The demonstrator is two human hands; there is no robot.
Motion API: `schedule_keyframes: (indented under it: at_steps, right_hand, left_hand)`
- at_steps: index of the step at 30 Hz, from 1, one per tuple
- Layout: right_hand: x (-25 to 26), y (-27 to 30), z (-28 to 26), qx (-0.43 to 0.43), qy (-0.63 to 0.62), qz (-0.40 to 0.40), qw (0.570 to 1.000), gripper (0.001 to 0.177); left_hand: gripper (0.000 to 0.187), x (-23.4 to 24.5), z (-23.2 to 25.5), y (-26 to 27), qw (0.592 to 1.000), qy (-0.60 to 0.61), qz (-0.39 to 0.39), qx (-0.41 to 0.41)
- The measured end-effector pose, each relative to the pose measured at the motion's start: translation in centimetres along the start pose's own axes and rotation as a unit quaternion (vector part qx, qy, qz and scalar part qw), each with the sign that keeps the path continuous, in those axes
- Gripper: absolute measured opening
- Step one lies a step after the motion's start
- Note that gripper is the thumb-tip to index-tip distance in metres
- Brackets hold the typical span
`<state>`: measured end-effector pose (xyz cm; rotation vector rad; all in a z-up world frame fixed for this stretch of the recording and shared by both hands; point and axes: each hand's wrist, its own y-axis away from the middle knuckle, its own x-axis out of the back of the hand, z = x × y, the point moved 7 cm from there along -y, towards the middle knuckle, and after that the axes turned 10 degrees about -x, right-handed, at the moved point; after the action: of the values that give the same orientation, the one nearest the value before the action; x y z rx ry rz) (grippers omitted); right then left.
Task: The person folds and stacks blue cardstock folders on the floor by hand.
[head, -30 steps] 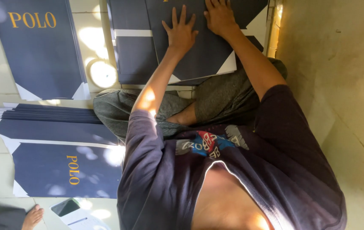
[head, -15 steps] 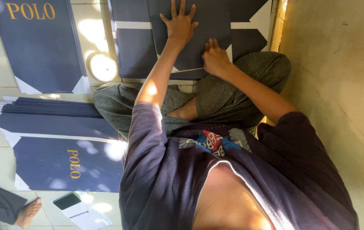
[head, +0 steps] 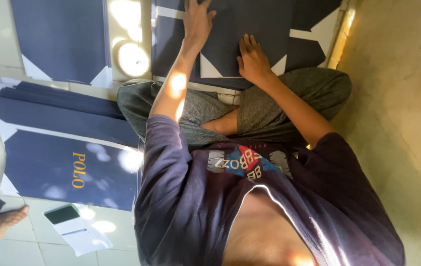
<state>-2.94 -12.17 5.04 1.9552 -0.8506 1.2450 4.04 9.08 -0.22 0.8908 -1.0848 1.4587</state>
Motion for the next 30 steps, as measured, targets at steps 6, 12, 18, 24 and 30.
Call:
schedule_keyframes:
  at_steps: [6, 12, 18, 24, 30]
  right_hand:
    - [-1.4, -10.8, -2.3, 0.024, -0.122, -0.014, 0.992, 0.059]
    - [0.0, -13.4, -3.8, 0.07, -0.082, 0.099, 0.989, 0.078]
    - [-3.0, -6.0, -6.4, 0.032, 0.015, -0.031, 0.999, 0.069]
    - [-6.5, 3.3, -8.6, 0.04, 0.063, -0.163, 0.984, 0.067]
    - [-6.7, 4.3, -9.2, 0.08, 0.011, -0.147, 0.986, 0.077]
  left_hand:
    - [0.04, 0.6, -1.2, 0.4, 0.983, 0.157, 0.093, -0.003]
    - [0.04, -2.0, -2.8, -0.3, 0.967, 0.237, 0.07, 0.066]
    - [0.032, -0.6, -2.9, 1.0, 0.871, 0.452, 0.059, 0.183]
    - [0.034, -1.5, 0.1, 2.6, 0.952, 0.291, -0.002, 0.097]
    - [0.053, -2.8, 3.4, 5.3, 0.995, 0.078, -0.065, -0.001]
